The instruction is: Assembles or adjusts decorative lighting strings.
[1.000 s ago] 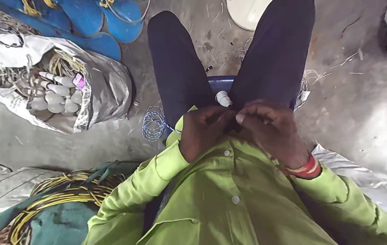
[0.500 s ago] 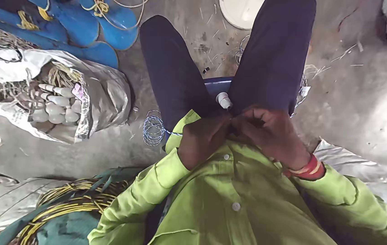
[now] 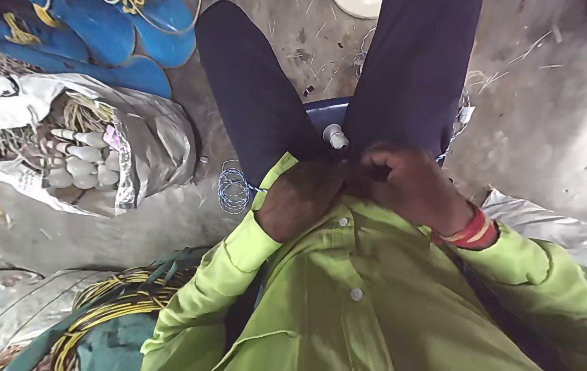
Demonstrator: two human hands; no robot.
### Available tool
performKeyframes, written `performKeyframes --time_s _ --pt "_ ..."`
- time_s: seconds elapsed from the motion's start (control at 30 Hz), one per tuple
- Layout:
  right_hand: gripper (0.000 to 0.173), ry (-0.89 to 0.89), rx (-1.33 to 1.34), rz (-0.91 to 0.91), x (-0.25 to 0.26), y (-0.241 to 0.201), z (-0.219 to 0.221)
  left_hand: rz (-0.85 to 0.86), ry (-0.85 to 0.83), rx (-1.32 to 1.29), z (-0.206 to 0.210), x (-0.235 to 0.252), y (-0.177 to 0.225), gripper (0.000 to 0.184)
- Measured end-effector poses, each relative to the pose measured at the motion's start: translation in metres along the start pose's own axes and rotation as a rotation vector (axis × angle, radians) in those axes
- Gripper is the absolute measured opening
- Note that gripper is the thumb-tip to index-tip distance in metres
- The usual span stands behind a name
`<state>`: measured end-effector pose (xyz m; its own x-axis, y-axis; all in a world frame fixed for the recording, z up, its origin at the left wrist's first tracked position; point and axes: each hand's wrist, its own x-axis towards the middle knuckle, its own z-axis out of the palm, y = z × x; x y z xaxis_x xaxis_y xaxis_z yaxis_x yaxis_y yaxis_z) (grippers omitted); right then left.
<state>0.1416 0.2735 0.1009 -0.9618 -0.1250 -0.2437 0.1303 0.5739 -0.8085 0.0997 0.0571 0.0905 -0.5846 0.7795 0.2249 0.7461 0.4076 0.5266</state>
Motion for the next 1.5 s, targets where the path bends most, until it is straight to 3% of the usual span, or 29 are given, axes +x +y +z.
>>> performKeyframes --time_s 0.17,0.4,1.03,1.17,1.33,1.4,1.5 --pt "0.018 0.014 -0.008 -0.023 -0.002 -0.003 -0.001 -0.021 0.004 -0.027 0.000 0.000 -0.002 0.017" --pt "0.017 0.216 0.001 -0.261 -0.008 0.010 0.009 -0.166 0.109 -0.109 0.003 0.002 -0.001 0.019" --pt "0.017 0.381 -0.170 -0.553 -0.004 0.024 0.028 -0.370 0.062 -0.290 0.004 0.006 0.002 0.018" --pt "0.016 0.381 -0.201 -0.630 -0.003 0.028 0.029 -0.529 0.011 -0.580 0.004 0.005 -0.001 0.018" --pt "0.018 0.291 -0.283 -0.836 0.005 0.038 0.020 -1.025 -0.126 -1.328 0.000 0.009 -0.010 0.018" --pt "0.019 0.205 -0.231 -0.892 0.012 0.040 0.014 -1.059 -0.236 -1.514 -0.001 0.007 -0.017 0.023" --pt "0.018 0.136 -0.128 -0.839 0.021 0.039 0.013 -1.015 -0.279 -1.650 0.001 0.003 -0.025 0.023"
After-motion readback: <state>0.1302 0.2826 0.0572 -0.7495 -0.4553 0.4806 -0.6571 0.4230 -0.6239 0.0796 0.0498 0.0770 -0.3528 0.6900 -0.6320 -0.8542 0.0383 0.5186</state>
